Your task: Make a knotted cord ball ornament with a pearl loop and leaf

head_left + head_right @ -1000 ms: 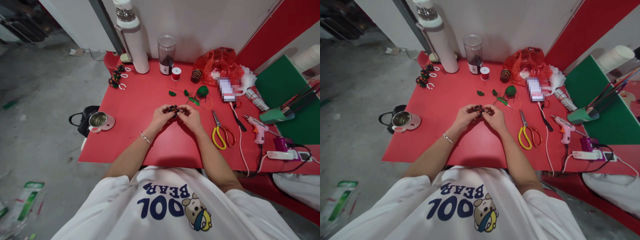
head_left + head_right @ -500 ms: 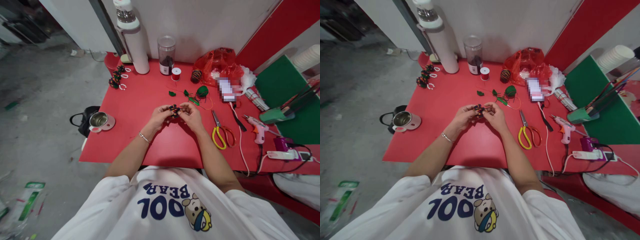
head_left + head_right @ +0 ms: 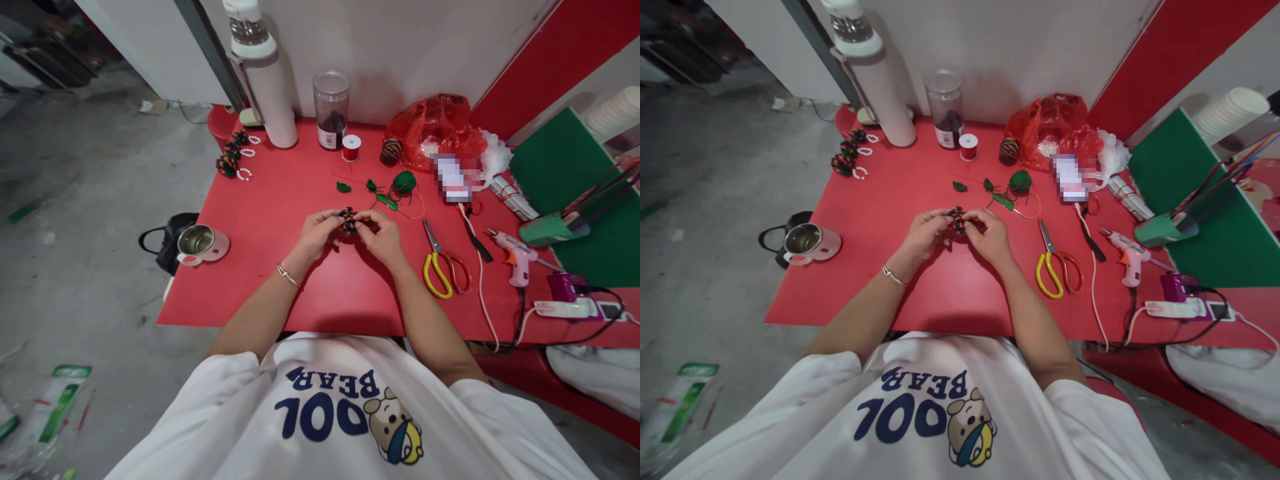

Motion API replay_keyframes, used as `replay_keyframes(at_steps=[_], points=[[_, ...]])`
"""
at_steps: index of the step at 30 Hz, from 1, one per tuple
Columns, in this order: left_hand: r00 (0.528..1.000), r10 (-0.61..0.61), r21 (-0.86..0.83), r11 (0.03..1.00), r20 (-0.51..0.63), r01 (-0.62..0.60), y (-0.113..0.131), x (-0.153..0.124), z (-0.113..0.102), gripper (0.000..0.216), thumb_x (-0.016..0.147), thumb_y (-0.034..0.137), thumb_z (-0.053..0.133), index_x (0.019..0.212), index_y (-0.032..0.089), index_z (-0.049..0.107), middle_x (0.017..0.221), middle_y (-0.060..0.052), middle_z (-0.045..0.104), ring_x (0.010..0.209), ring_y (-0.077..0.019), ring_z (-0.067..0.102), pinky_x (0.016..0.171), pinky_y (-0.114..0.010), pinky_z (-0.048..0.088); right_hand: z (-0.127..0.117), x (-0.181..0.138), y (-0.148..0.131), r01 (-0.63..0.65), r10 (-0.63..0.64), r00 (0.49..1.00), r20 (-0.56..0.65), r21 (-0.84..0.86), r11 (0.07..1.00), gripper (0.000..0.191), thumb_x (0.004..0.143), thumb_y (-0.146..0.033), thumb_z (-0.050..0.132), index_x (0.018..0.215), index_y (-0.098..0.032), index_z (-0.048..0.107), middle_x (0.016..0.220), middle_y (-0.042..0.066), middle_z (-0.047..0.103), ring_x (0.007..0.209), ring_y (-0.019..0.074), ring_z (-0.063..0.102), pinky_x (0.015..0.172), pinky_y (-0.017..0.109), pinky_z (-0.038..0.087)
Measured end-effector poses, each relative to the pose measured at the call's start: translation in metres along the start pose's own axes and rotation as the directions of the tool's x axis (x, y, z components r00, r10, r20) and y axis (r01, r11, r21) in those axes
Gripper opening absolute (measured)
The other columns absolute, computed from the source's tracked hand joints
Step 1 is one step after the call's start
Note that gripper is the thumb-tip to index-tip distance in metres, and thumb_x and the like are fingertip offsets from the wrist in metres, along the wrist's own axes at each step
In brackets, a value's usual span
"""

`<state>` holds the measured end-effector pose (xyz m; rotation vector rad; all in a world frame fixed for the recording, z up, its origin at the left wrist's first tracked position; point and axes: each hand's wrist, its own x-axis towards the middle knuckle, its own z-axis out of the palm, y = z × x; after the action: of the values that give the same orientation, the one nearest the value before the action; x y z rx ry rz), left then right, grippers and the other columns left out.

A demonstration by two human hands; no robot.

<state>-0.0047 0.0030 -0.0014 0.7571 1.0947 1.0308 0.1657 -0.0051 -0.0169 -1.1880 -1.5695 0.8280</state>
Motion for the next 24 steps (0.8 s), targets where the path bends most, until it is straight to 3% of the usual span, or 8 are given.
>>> replay_keyframes(at_steps=[5,17,24], points=[[0.997,0.075,0.04,0.996,-0.015,-0.074,-0.0019,0.0021,-0.0006,0.021,0.073,0.024,0.074,0.091,0.013,0.076,0.065,-0.001,0.07,0.046,-0.0109,0.059,0.039,-0.021,0.047,0.0021,-0.0025,-0.003,-0.002,0.002,1.0,0.002,-0.02,1.0,0.016,0.089,-0.038,0.074,0.098,-0.024,0.078,0.098,0.006,0.079,0.091,0.0214,0.073,0.083,0.036,0.06],[0.995,0.09,0.087,0.992,-0.03,-0.087,-0.0048,0.0043,-0.0014,0.02,0.08,0.025,0.072,0.095,0.012,0.076,0.063,0.0,0.07,0.041,-0.0106,0.056,0.037,-0.022,0.047,0.0016,-0.0022,-0.0049,0.03,-0.029,0.999,0.017,-0.069,0.997,0.012,0.087,-0.028,0.068,0.095,-0.025,0.076,0.101,0.005,0.079,0.09,0.0205,0.073,0.082,0.035,0.061],[0.989,0.148,0.147,0.978,-0.003,-0.146,-0.0033,-0.0003,-0.0016,0.025,0.084,0.026,0.074,0.103,0.011,0.08,0.068,-0.001,0.071,0.043,-0.0097,0.056,0.041,-0.023,0.05,0.0007,-0.0019,-0.0039,0.096,-0.098,0.995,-0.009,-0.141,0.985,0.011,0.089,-0.029,0.071,0.097,-0.026,0.078,0.109,0.007,0.08,0.103,0.0233,0.074,0.097,0.04,0.06]])
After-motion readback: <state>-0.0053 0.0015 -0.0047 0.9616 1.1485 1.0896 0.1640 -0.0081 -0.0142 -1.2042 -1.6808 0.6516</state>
